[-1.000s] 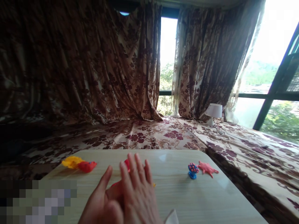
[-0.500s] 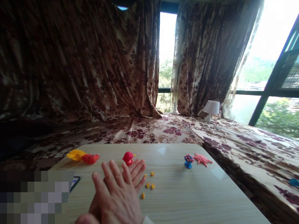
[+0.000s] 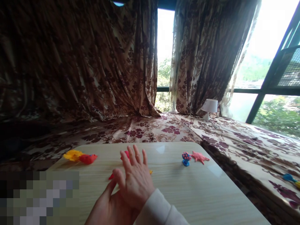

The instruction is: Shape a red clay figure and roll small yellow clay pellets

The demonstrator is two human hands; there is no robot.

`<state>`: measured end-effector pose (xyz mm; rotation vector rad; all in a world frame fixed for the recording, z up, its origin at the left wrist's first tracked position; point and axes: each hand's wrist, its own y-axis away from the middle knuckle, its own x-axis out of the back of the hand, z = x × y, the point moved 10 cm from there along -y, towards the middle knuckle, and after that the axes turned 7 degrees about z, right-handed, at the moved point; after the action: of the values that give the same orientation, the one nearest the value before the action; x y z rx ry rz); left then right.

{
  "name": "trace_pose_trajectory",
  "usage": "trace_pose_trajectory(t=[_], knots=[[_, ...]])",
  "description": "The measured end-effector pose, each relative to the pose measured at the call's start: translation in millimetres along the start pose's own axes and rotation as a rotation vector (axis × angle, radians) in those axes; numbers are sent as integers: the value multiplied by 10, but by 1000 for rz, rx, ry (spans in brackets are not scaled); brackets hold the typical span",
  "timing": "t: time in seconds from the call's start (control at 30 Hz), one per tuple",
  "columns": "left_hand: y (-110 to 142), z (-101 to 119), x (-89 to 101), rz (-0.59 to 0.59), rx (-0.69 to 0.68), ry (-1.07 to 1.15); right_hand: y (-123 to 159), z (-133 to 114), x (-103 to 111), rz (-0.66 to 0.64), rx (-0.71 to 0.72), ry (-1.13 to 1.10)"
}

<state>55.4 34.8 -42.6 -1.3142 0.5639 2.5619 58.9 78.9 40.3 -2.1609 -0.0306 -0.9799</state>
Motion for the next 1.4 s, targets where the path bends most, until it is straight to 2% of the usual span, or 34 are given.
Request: trace_pose_trajectory(t=[0.03,0.07,0.13,0.27,0.37,0.57,0.73,0.87,0.93,1.07,1.23,1.33,1.4], knots=[[-16,6,-169,-40,104,70,-79,75,166,-7,-93,-59],[-22,69,-289,-54,136,151,-127,144,296,-16,-174,-133],[-14,151,-372,-12,161,249,-151,234,456,-29,-245,-207],[21,179,-254,125,143,306,-30,373,564,-2,-252,-271],[-1,199,-196,154,121,283,79,384,628,18,-190,-287],[-72,252,-285,87,101,229,187,204,717,6,-67,-68],[-87,227,-260,118,96,176,192,128,655,-59,-20,32],[-155,211,-189,126,62,177,192,107,602,-14,-116,-200],[-190,201,-188,115,51,218,188,4,542,-20,-120,-307],[-204,220,-228,93,27,296,162,-300,546,7,54,-250],[-192,329,-190,84,-54,279,232,-508,647,117,282,-159],[-226,339,-247,-68,-65,261,324,-611,622,167,431,-15],[-229,301,-308,-191,-25,243,359,-606,524,163,445,92]])
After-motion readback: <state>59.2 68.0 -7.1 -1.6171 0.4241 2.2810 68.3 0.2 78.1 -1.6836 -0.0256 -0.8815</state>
